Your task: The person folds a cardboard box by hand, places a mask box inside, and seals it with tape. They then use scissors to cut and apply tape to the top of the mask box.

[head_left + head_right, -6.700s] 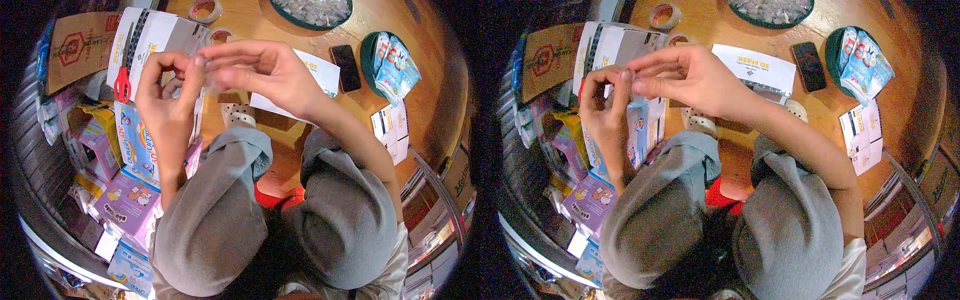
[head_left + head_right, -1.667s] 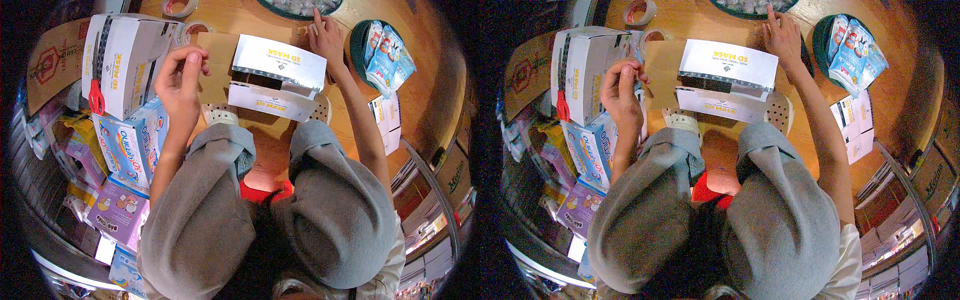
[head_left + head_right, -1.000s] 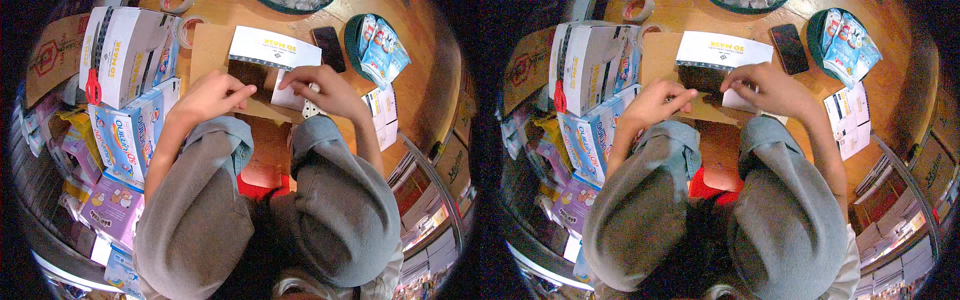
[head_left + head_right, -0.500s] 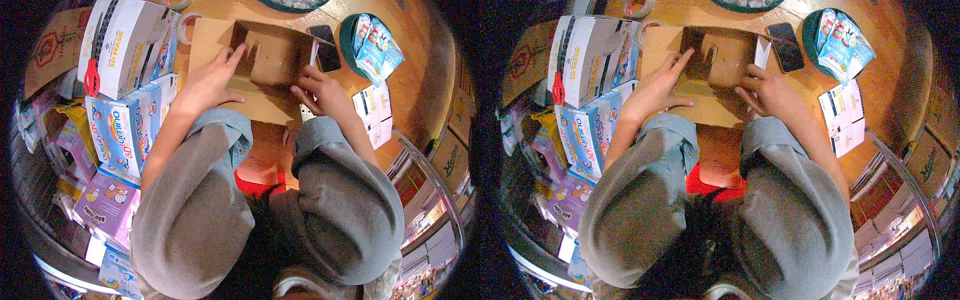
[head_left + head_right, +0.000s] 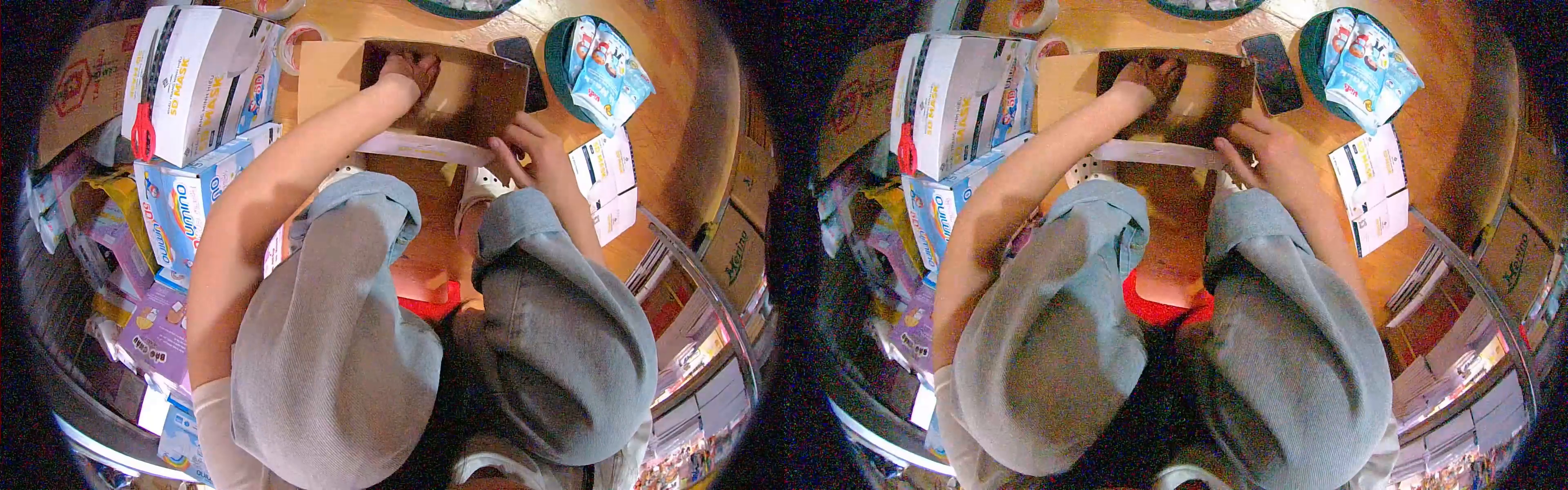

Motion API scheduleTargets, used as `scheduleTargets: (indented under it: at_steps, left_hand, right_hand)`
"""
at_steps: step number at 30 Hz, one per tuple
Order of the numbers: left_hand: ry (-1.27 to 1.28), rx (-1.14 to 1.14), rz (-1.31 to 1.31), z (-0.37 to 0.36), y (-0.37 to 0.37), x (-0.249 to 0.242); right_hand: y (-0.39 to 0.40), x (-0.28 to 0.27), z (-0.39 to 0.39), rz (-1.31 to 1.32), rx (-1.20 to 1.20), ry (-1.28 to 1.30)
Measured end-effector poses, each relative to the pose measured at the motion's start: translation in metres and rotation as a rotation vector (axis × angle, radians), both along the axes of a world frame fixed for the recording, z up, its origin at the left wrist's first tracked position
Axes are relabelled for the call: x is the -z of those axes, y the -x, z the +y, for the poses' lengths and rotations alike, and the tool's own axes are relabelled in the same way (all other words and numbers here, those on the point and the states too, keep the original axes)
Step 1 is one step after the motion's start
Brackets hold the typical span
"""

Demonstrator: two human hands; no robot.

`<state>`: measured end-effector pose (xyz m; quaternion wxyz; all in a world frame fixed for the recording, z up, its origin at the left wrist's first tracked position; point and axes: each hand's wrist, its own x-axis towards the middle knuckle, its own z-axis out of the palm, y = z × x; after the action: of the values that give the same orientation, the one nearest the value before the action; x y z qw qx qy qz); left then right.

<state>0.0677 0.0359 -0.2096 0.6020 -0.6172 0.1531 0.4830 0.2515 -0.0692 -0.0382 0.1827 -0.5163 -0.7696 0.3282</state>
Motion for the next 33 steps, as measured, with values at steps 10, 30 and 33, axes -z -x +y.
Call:
scheduleTargets:
  at_steps: [10, 30, 33]
  left_hand:
    - [0.889, -1.168, -1.274, 0.022, 0.043, -0.022]
    - [0.750, -1.549, -1.325, 0.006, 0.116, -0.128]
    - [0.795, -1.659, -1.400, -0.013, 0.112, -0.142]
  right_hand:
    - [-0.017, 0.008, -0.006, -0.004, 0.189, -0.013]
    - [-0.022, -0.018, 0.017, 0.860, 0.499, 0.072]
    - [-0.016, -0.018, 0.031, 0.768, 0.445, 0.134]
